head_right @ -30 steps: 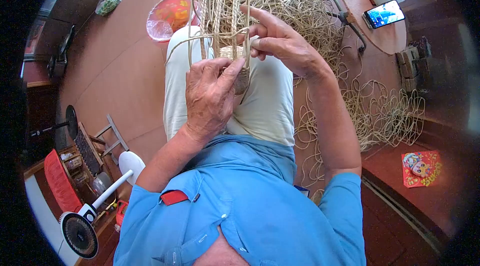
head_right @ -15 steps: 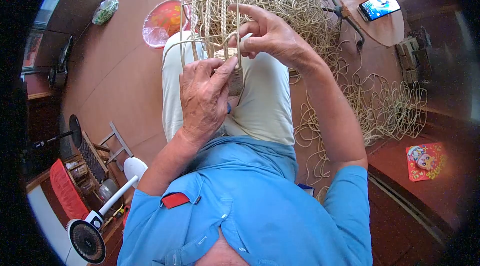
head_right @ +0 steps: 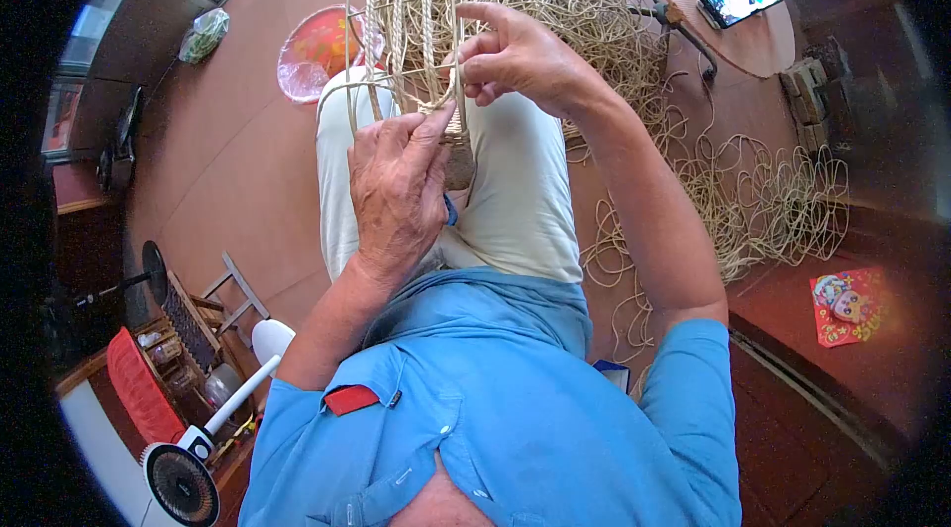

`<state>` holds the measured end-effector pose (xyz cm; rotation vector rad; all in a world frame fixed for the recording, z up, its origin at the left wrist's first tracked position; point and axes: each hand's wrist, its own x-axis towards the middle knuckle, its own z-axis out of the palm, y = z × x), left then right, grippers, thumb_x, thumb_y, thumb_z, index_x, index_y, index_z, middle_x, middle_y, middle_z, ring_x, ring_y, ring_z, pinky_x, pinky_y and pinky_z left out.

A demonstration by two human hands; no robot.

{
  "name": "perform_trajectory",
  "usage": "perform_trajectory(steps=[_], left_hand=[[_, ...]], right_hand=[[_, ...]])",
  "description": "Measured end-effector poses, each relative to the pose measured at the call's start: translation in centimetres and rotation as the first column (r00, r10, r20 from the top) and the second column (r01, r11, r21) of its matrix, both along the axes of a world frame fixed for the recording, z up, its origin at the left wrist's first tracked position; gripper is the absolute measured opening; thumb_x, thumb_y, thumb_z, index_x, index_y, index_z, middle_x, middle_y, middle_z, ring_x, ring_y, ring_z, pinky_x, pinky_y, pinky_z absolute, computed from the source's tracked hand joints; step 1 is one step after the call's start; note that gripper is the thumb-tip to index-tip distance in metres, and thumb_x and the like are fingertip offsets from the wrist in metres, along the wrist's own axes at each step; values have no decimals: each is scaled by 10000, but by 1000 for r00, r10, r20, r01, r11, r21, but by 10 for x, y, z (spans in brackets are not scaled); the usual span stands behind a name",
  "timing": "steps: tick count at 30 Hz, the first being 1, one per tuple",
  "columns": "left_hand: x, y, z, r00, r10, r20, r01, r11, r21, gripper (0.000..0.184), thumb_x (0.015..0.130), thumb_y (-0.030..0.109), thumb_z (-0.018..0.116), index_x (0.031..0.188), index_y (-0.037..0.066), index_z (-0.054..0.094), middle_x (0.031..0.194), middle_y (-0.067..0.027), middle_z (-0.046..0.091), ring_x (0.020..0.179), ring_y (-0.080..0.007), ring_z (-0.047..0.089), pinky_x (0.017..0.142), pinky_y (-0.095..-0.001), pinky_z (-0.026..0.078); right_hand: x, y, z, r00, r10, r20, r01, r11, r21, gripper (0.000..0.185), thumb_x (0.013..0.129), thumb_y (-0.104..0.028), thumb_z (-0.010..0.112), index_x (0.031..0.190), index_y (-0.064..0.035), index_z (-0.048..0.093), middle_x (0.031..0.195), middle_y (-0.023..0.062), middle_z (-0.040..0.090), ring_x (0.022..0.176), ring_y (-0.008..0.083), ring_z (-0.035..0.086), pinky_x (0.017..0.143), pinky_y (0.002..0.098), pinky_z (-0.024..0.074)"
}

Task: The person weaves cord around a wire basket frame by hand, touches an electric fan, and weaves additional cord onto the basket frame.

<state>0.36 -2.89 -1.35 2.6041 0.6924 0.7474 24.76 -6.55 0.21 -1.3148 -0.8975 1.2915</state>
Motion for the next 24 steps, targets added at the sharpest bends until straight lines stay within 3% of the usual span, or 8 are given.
perform_trajectory(steps=[3,5,11,15,17,18,22,24], left_hand=[[2,-1,0,1000,12,13,-12,1000,-3,545,944,59,742,1477,165,706,1190,-62,705,1128,-296,617,1002,-449,455],[2,-1,0,1000,20,18,-20,1000,-14,556,940,53,743,1484,167,703,1200,-63,710,1128,-298,620,1006,-451,458],[1,-1,0,998,12,63,-8,998,-61,571,917,39,756,1466,191,723,1205,-53,717,1124,-295,623,1008,-446,459],[0,0,-2,998,3,70,0,999,-44,507,894,30,765,1371,202,768,1181,-42,721,1118,-288,624,1007,-431,461],[-1,0,-2,998,0,70,3,999,-32,479,888,29,767,1335,201,781,1171,-39,722,1113,-287,624,1003,-429,462],[-1,1,-2,997,-15,70,17,999,-28,409,908,59,763,1297,182,784,1168,-37,712,1121,-288,613,986,-433,457],[-1,4,0,997,-32,68,34,999,-23,320,921,92,763,1232,162,796,1156,-37,704,1121,-289,606,966,-437,455],[-1,4,2,998,-35,58,37,999,-26,316,917,89,766,1223,161,798,1153,-37,703,1113,-290,608,966,-439,457]], right_hand=[[-4,-1,-8,1000,-26,-10,26,1000,-3,918,940,-48,769,1691,86,259,1112,104,739,825,117,695,762,269,618],[-16,-7,-11,966,-258,-15,258,964,60,871,939,-14,769,1666,98,302,1063,105,717,859,167,727,766,307,637],[-40,-46,-14,918,-396,-18,391,898,201,670,971,-19,767,1535,107,427,1083,88,691,1051,199,730,1003,324,612],[-61,-74,-32,842,-482,-240,524,838,154,498,967,20,761,1389,20,497,1156,94,668,1130,229,732,1057,374,603],[-71,-81,-46,685,-476,-551,596,801,49,403,978,50,725,1312,-31,514,1168,82,663,1151,253,738,1071,426,606],[-73,-81,-49,662,-471,-583,604,796,41,331,1001,55,682,1259,-73,519,1175,76,659,1191,270,731,1107,472,590],[-79,-72,-51,583,-374,-721,606,791,79,284,1038,19,655,1265,-98,531,1170,73,658,1207,265,721,1085,448,585],[-78,-69,-55,501,-325,-802,577,816,30,229,1076,-15,631,1258,-127,546,1138,60,645,1091,206,711,969,381,577]])
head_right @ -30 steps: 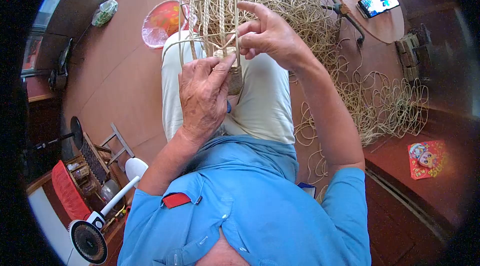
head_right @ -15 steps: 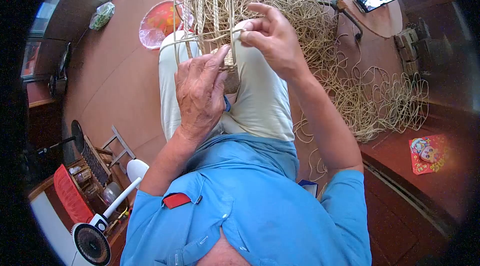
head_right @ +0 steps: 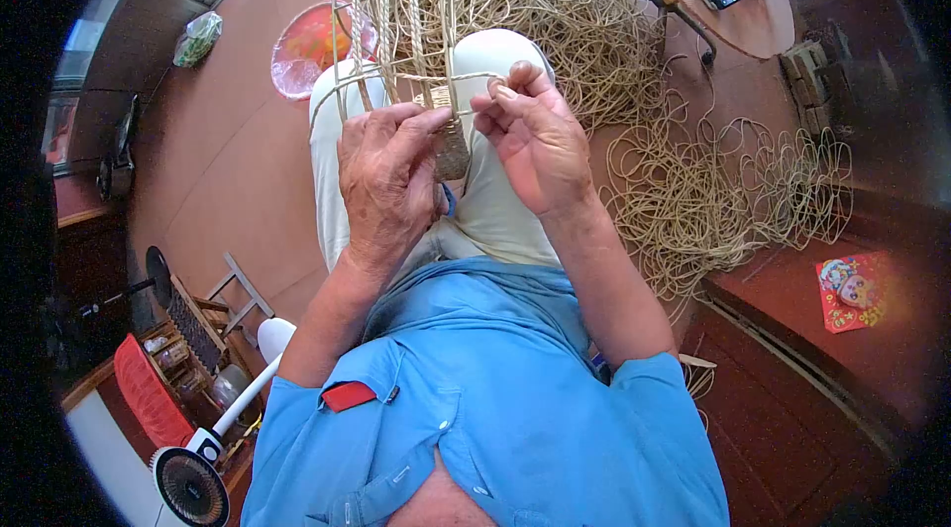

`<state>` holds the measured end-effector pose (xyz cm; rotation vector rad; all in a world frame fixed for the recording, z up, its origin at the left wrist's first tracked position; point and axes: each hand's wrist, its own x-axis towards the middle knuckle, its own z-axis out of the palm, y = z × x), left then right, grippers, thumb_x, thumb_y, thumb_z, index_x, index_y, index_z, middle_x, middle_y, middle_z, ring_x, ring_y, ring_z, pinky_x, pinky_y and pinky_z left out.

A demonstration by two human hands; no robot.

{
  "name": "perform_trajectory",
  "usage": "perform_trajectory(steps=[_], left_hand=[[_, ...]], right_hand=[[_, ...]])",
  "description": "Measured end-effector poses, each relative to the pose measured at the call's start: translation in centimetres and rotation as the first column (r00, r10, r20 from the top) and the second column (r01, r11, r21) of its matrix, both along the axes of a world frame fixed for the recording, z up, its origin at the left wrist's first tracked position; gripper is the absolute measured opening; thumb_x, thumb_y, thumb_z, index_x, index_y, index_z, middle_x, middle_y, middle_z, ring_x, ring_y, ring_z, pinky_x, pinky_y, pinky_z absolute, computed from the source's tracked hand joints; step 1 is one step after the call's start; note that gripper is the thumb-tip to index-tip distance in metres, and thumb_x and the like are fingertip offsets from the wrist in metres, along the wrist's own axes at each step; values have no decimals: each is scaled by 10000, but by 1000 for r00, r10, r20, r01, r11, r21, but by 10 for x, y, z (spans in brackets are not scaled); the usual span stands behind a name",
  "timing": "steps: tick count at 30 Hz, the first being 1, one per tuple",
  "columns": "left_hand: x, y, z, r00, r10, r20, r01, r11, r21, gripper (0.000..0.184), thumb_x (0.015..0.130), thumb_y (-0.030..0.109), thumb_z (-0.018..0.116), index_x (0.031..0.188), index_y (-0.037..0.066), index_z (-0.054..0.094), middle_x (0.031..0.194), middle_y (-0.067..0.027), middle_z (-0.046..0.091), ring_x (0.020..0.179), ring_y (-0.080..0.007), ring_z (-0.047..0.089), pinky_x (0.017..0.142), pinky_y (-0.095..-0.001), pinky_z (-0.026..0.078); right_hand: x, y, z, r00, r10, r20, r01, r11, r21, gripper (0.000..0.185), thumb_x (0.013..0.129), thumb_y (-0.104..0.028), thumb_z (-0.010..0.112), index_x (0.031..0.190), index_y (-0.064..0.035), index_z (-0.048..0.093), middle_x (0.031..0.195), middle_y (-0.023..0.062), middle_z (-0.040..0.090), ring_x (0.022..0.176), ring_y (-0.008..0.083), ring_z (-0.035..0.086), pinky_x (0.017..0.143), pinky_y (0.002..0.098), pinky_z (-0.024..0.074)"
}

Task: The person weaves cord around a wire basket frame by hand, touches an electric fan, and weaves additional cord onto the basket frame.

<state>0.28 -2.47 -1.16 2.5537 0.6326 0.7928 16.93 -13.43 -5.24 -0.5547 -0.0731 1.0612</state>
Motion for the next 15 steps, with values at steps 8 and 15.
perform_trajectory(steps=[8,15], left_hand=[[-1,3,0,1000,-11,8,11,1000,1,321,897,67,776,1204,158,800,1132,-47,692,1090,-291,609,957,-445,469],[17,-10,2,996,-62,61,56,993,104,239,943,66,776,1176,113,794,1116,-86,698,1013,-297,634,890,-411,511]], right_hand=[[40,-40,-5,1000,-9,-11,11,990,142,209,1111,-36,613,1292,-133,575,1086,21,614,765,73,510,750,257,448],[100,-117,7,949,-203,240,201,979,32,220,1121,-24,597,1318,-117,624,1042,13,642,690,46,429,680,234,379]])
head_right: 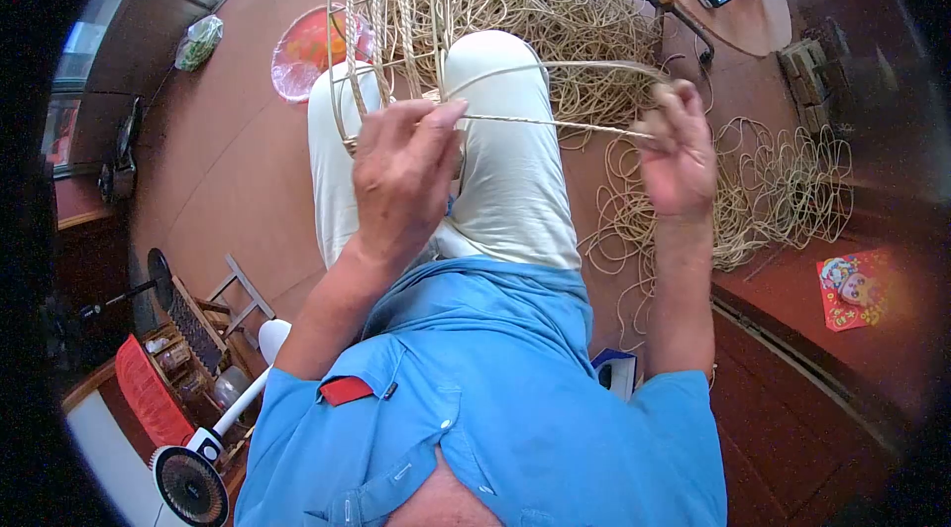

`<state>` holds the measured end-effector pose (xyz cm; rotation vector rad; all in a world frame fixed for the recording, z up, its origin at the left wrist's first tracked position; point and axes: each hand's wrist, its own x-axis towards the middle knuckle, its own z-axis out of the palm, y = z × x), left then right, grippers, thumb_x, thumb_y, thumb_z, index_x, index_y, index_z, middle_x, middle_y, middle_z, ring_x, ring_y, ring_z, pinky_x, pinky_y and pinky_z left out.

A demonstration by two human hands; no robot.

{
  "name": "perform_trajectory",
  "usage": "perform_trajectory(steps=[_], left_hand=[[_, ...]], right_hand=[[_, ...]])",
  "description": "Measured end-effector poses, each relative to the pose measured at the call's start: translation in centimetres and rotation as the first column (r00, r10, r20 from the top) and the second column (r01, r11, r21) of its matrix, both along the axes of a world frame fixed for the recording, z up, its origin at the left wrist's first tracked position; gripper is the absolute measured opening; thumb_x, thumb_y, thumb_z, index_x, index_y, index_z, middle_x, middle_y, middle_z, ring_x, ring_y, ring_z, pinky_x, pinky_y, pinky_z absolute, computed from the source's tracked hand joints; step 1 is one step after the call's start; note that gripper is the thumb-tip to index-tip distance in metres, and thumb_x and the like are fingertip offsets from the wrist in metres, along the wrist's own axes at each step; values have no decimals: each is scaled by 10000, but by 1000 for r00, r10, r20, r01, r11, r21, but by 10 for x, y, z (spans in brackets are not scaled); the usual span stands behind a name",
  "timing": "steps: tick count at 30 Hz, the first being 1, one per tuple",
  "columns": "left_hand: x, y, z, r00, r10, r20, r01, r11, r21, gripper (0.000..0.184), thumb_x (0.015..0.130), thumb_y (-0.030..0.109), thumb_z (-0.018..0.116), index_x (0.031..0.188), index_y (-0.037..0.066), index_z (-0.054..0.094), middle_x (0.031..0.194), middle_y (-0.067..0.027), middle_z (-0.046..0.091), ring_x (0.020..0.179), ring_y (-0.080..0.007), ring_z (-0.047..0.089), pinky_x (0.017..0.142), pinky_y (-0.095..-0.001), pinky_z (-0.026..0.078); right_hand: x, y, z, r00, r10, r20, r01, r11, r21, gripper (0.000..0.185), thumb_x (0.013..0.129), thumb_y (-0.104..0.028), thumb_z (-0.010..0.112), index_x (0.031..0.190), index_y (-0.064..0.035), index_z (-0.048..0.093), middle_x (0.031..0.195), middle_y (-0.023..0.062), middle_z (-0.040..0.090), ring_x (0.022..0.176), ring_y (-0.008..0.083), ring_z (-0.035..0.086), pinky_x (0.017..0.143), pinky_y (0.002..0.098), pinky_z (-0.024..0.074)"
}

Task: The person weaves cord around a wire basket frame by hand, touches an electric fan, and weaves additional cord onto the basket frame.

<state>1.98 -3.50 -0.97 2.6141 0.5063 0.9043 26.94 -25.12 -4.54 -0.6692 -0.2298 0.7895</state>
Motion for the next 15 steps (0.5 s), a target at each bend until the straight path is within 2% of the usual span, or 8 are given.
perform_trajectory(steps=[5,8,10,11,12,13,14,15], left_hand=[[7,7,-9,993,-72,-92,74,997,19,281,889,69,802,1163,100,748,1023,-83,633,982,-285,636,859,-423,512],[-5,14,-10,983,-139,122,155,979,-130,178,908,52,795,1075,74,738,950,-94,646,925,-300,654,829,-424,527],[-15,16,-5,987,3,160,68,898,-434,81,981,10,773,1056,30,751,941,-84,675,862,-202,681,788,-341,554],[-16,16,-1,984,30,177,53,892,-449,36,1003,6,761,1034,13,744,932,-75,674,846,-150,667,752,-296,534],[-16,16,3,984,27,175,55,892,-448,36,1003,6,761,1034,13,744,932,-75,674,846,-150,667,752,-296,534],[-15,16,6,991,55,121,6,891,-455,44,995,16,769,1030,10,745,913,-76,672,826,-154,668,745,-298,535],[-15,17,10,994,85,65,-46,888,-458,54,987,26,778,1027,6,746,893,-77,671,806,-157,669,737,-301,537],[-14,18,13,995,83,62,-46,889,-456,54,987,26,778,1027,6,746,893,-77,671,806,-157,669,737,-301,537]], right_hand=[[75,-106,-1,989,-147,-18,148,985,84,195,1149,-71,581,1338,-58,625,1071,42,658,678,64,396,667,236,357],[79,-122,8,974,-220,-52,225,966,127,232,1173,-109,542,1384,-42,611,1235,113,714,760,87,565,717,275,454],[42,-80,44,944,-241,225,323,816,-479,331,1187,-184,535,1484,-45,577,1423,178,692,948,163,723,787,356,554],[35,-76,37,940,-48,339,276,693,-666,487,1151,-221,606,1597,-58,496,1379,166,740,1095,224,771,853,404,609],[19,-62,38,940,-51,337,277,692,-666,487,1151,-221,606,1597,-58,496,1379,166,740,1095,224,771,853,404,609],[-2,-40,40,786,228,575,438,452,-777,497,1120,-217,647,1575,-54,531,1292,146,772,1055,215,775,849,390,616],[-18,-23,41,550,542,636,638,219,-738,507,1089,-212,687,1554,-50,565,1206,127,805,1014,207,779,846,377,624],[-24,-14,37,592,535,603,535,298,-790,448,1083,-191,693,1499,-42,621,1163,96,802,971,157,739,824,336,611]])
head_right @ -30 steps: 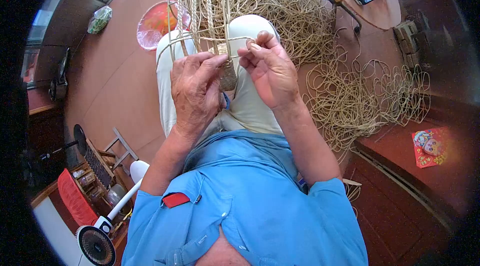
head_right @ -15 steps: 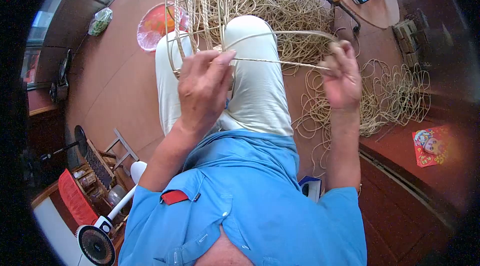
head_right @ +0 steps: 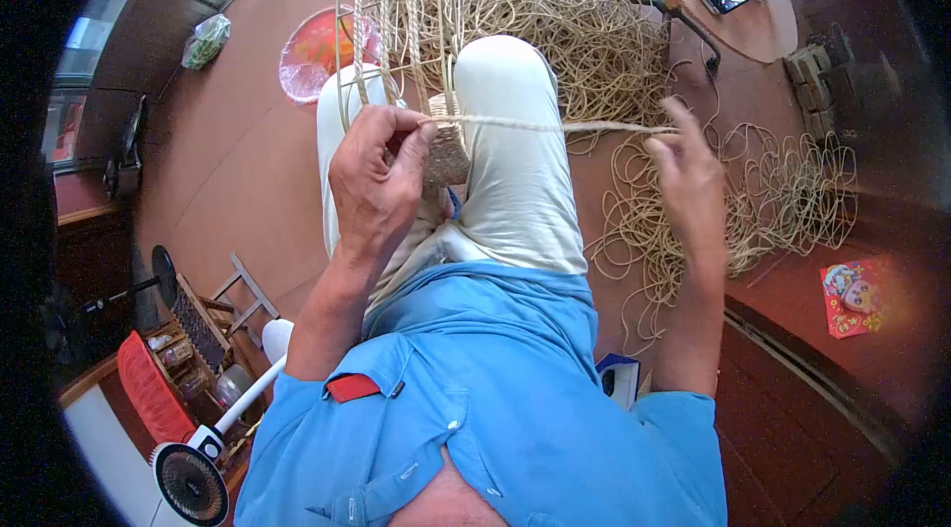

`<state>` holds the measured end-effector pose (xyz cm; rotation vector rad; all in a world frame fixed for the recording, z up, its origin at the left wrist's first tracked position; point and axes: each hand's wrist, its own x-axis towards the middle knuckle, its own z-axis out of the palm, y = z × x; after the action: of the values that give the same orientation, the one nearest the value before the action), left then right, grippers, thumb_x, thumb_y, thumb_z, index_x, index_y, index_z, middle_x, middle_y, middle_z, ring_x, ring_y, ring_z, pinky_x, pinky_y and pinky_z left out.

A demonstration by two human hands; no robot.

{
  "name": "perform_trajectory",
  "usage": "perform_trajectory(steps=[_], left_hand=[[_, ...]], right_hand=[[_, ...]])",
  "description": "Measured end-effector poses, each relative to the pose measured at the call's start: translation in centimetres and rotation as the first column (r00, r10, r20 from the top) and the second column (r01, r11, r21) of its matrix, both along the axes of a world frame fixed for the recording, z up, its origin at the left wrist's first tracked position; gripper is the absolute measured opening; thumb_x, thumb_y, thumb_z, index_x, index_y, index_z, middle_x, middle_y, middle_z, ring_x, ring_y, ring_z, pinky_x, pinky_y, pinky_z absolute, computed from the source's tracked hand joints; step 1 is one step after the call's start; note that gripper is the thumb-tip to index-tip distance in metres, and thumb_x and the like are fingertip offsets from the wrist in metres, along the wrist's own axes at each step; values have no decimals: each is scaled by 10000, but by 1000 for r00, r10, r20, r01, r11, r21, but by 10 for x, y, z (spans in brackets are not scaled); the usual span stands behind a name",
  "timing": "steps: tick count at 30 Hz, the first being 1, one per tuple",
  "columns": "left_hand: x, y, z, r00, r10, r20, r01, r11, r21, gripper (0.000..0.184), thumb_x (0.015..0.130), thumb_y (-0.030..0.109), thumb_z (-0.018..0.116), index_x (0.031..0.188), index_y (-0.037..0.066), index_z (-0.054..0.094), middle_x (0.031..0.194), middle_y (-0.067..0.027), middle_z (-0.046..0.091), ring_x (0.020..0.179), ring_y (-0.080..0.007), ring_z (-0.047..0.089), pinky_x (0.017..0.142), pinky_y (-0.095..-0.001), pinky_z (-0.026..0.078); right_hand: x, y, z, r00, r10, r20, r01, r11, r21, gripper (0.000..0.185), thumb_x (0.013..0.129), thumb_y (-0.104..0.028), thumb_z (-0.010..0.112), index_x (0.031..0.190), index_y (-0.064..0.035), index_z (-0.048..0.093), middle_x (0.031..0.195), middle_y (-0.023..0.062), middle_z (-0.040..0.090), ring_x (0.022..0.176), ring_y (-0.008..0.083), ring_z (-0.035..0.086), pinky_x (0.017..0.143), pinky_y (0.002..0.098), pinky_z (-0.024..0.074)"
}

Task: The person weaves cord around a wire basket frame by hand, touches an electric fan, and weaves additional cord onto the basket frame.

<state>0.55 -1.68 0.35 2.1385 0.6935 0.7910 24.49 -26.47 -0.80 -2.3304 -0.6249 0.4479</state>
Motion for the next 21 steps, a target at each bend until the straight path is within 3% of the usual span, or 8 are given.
perform_trajectory(steps=[2,6,11,15,19,21], left_hand=[[4,2,4,996,38,-76,-43,997,-60,75,946,76,767,953,30,708,876,-119,672,760,-285,686,710,-412,550],[6,4,5,992,41,-123,-48,997,-56,114,958,122,763,940,29,700,872,-114,676,755,-282,689,710,-412,552],[7,7,8,991,35,-130,-46,995,-84,116,954,138,774,960,33,724,882,-111,691,769,-262,708,717,-399,565],[8,10,9,991,22,-132,-35,995,-94,107,956,131,773,984,35,737,897,-107,706,754,-228,717,715,-369,573],[9,17,10,997,42,-68,-58,966,-254,79,988,102,762,998,30,732,923,-68,747,765,-132,725,705,-313,578],[8,27,6,999,43,-18,-47,955,-292,65,1007,86,754,1012,27,727,933,-51,761,780,-100,724,703,-286,578]], right_hand=[[-21,23,-1,982,122,-144,-100,983,153,345,1067,-153,711,1386,-24,708,1125,65,794,953,112,710,831,297,604],[-80,80,0,934,269,-235,-158,901,404,308,1015,-123,787,1294,-5,730,1131,97,795,1036,161,762,946,317,619],[-101,125,-14,899,302,-317,-68,811,580,357,986,-155,843,1268,8,696,1129,117,793,1039,194,783,949,342,635],[-105,141,-34,884,312,-348,-1,745,667,370,979,-174,859,1232,-3,651,1044,93,759,962,140,759,887,307,632],[-108,144,-33,907,284,-312,3,734,679,369,971,-155,846,1211,-12,606,1006,82,736,926,122,745,852,294,626],[-110,148,-28,922,232,-310,7,790,613,377,962,-114,806,1228,-14,559,1013,74,729,909,112,734,813,289,616]])
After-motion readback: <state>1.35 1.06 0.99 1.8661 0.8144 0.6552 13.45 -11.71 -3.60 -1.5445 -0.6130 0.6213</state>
